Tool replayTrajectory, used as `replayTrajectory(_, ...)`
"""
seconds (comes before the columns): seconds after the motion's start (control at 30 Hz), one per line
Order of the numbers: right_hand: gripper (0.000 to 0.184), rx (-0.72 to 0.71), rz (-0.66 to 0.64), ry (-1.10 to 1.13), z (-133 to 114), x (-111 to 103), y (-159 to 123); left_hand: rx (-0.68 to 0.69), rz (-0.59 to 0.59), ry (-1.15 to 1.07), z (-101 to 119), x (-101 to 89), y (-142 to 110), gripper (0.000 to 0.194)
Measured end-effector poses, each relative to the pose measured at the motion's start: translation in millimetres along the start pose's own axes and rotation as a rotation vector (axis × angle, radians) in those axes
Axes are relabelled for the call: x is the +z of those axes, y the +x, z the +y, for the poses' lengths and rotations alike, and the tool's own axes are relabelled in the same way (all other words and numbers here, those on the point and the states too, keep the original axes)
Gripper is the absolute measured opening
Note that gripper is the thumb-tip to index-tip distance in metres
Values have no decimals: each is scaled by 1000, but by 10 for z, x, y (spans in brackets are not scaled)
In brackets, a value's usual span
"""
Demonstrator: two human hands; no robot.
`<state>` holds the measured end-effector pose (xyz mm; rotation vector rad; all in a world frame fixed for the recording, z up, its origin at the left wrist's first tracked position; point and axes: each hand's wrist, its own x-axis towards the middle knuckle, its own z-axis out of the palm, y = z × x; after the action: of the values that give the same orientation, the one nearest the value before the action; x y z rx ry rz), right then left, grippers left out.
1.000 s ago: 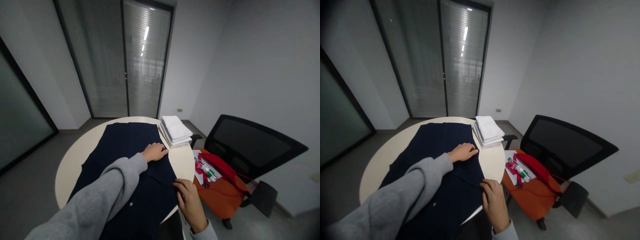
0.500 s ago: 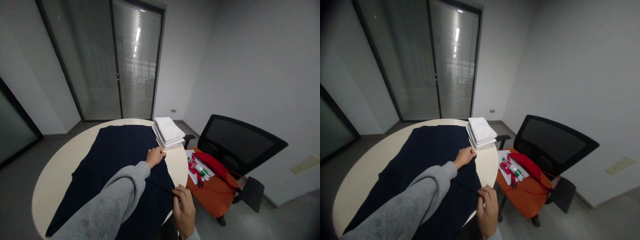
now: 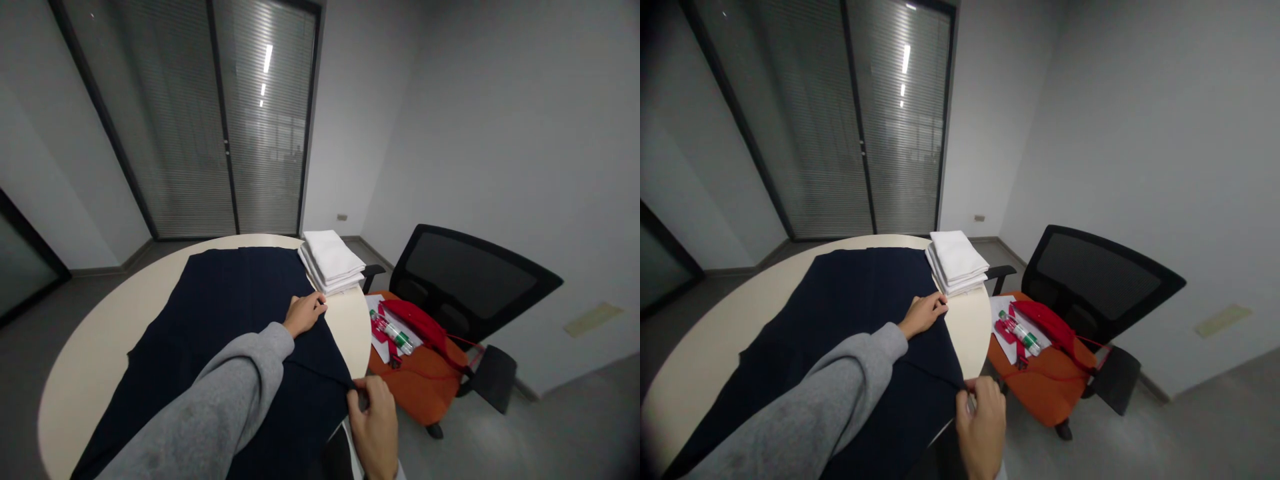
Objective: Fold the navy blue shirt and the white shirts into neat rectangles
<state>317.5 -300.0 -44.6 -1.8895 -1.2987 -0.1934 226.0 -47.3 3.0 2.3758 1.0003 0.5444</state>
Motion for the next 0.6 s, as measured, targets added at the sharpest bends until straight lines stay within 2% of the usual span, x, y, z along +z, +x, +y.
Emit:
replayTrajectory(0.1, 11, -115, -22, -75, -133, -130, 55, 31, 23, 45, 43, 10, -24, 20)
replayTrajectory(0.23, 34, -230, -163, -33, -413, -388, 324, 129, 20, 108, 103, 23, -44, 21)
replayTrajectory(0.3, 42, -302, -216, 13, -564, -443, 500, 162, 7, 124, 109, 30, -38, 21)
replayTrajectory(0.43, 51, -440, -480, 5, -734, -329, 737, 180, -7, 124, 61, 18, -8, 18)
replayTrajectory(0.53, 59, -453, -650, -43, -633, -200, 693, 188, 1, 128, 18, -7, 6, 16)
replayTrajectory(0.6, 64, -473, -666, -65, -472, -150, 580, 188, 10, 141, 4, -15, 10, 17)
